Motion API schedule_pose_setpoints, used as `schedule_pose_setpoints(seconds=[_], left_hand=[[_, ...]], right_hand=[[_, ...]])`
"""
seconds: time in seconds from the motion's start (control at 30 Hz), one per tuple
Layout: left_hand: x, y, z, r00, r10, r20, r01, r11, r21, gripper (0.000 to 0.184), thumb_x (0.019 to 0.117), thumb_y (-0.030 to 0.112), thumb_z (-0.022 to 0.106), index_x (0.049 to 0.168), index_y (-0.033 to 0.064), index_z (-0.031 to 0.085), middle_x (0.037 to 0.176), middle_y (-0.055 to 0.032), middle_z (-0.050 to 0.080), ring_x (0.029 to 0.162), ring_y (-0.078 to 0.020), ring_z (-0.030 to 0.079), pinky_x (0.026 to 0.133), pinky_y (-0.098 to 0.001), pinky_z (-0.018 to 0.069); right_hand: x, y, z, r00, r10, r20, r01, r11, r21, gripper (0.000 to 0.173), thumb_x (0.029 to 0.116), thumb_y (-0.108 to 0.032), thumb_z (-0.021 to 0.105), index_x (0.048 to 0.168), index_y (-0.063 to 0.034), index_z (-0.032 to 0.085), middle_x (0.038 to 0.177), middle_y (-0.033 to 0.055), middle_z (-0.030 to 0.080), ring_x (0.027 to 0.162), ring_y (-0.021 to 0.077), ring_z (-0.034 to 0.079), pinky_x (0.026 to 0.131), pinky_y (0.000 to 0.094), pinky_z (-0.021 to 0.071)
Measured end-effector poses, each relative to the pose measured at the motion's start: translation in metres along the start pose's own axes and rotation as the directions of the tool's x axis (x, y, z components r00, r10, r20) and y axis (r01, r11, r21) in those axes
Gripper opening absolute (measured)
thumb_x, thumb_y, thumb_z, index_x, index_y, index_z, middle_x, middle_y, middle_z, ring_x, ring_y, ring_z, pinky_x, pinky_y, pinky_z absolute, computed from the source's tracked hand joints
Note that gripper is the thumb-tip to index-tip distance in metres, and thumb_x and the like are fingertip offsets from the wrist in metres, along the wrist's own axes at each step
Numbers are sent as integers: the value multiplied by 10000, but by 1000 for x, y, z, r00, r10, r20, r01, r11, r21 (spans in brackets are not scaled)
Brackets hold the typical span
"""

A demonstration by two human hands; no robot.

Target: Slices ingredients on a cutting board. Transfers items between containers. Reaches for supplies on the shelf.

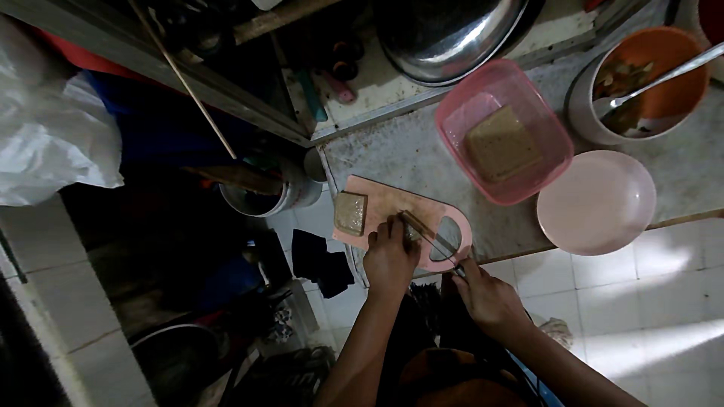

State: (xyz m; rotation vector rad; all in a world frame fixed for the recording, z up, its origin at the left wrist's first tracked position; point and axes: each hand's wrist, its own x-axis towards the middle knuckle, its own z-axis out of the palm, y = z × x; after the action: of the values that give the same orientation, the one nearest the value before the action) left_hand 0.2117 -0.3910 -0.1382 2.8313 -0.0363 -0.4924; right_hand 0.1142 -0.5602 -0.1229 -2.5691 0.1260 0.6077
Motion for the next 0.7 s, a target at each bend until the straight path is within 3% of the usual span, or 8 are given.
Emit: schedule_pose_setpoints(seconds=[0.07,0.13,0.27,0.33,0.43,0.5,0.63,0.7], left_hand=[[0,-1,0,1000,13,-20,-13,1000,0,546,845,323,793,1319,82,671,1181,-181,674,1002,-395,674,711,-538,569],[2,1,-4,1000,-4,18,5,1000,-9,475,854,320,796,1259,93,697,1204,-181,671,1043,-411,663,740,-561,564],[4,3,-10,998,-28,57,28,1000,-2,441,877,327,773,1249,100,700,1183,-178,673,1041,-411,660,747,-567,558],[4,3,-8,998,-39,49,40,999,-14,442,869,328,768,1246,106,705,1180,-167,676,1030,-398,663,741,-562,558],[4,2,-5,999,-34,39,35,999,-13,500,864,333,768,1304,110,683,1190,-161,672,1014,-385,667,725,-554,559],[3,0,-2,1000,6,4,-6,1000,-1,524,856,320,772,1324,106,680,1190,-157,684,997,-382,676,705,-548,561],[3,0,-3,1000,30,1,-30,999,19,476,861,304,776,1282,97,691,1156,-153,684,996,-383,674,694,-541,563],[4,0,-4,1000,18,4,-18,1000,25,454,865,307,765,1266,103,699,1155,-149,685,995,-386,673,695,-542,562]], right_hand=[[5,-4,-2,1000,3,20,-3,1000,5,442,1072,-356,466,1299,4,589,926,198,705,690,363,722,577,495,590],[19,-17,-11,990,42,132,-46,999,26,487,1095,-358,429,1387,16,538,1000,222,705,815,397,731,686,519,599],[37,-26,-4,998,-18,61,17,1000,14,418,1093,-352,421,1251,-5,591,847,175,690,718,364,725,609,487,592],[28,-21,-4,997,13,78,-14,1000,20,430,1090,-356,438,1282,-3,591,921,194,701,755,373,730,633,497,598],[11,-10,-7,987,84,139,-86,996,3,507,1089,-365,451,1431,5,512,1040,230,711,813,405,736,674,528,599],[11,-10,-7,989,76,124,-74,997,-17,507,1086,-362,450,1421,11,522,1014,226,714,800,400,736,665,517,598],[43,-32,-12,957,104,271,-106,994,-7,470,1111,-372,365,1391,-25,515,1011,217,699,907,407,725,760,527,590],[47,-33,-10,953,107,285,-104,994,-26,468,1113,-389,350,1389,-45,506,987,204,700,893,403,727,749,520,590]])
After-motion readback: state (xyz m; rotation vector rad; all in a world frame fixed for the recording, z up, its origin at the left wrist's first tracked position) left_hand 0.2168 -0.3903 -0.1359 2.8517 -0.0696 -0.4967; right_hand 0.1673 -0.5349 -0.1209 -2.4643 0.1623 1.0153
